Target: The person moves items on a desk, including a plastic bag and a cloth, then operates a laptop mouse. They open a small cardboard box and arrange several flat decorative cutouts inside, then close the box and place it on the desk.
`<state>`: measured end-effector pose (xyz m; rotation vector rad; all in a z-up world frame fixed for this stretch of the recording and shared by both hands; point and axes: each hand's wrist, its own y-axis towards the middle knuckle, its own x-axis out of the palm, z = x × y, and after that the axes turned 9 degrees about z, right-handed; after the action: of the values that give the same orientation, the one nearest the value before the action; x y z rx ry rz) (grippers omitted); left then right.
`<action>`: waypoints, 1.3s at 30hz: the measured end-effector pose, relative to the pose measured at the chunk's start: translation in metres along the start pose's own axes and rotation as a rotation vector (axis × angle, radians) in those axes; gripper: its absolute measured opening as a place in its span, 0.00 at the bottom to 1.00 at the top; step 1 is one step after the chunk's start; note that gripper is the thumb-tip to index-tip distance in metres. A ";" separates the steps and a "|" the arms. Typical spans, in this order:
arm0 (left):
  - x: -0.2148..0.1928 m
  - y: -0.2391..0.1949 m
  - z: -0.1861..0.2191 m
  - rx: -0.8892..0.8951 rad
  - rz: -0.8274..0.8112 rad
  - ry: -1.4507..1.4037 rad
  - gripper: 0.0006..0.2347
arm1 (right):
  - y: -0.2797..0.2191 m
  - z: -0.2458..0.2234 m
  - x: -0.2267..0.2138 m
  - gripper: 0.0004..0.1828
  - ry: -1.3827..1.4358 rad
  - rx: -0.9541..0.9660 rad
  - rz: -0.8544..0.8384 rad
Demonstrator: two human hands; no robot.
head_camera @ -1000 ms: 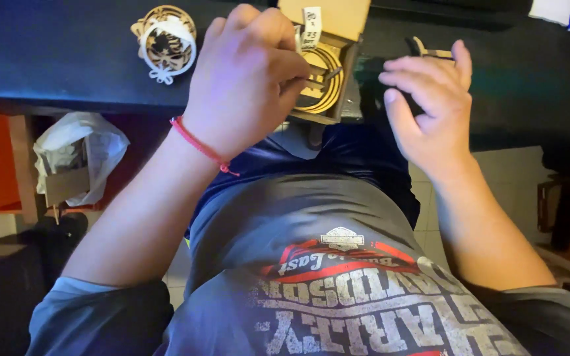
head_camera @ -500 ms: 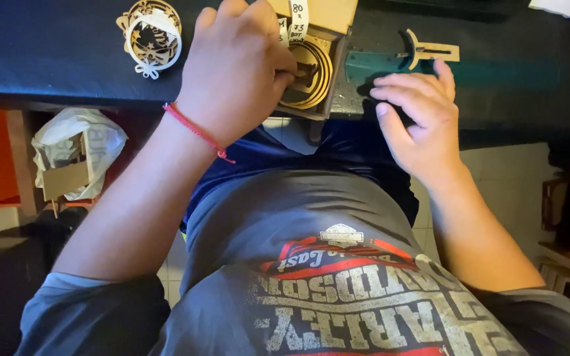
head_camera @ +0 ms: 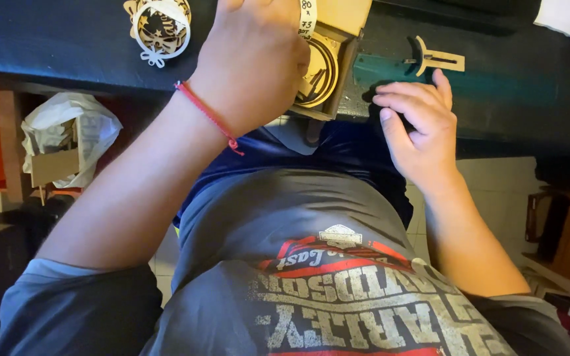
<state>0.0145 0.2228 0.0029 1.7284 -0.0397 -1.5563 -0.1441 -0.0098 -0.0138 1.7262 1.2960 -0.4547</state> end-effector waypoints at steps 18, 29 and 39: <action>0.004 0.001 0.002 0.007 -0.158 -0.034 0.08 | 0.034 0.055 -0.052 0.15 -0.313 0.108 -0.119; -0.056 -0.038 -0.032 -0.179 0.142 -0.423 0.04 | 0.058 0.011 -0.043 0.12 -0.171 -0.027 -0.155; -0.053 -0.049 -0.023 -0.164 0.160 -0.340 0.07 | 0.092 -0.044 0.024 0.14 -0.309 -0.343 -0.252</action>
<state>-0.0021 0.2951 0.0180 1.2895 -0.2098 -1.6671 -0.0621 0.0357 0.0318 1.1646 1.2824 -0.5805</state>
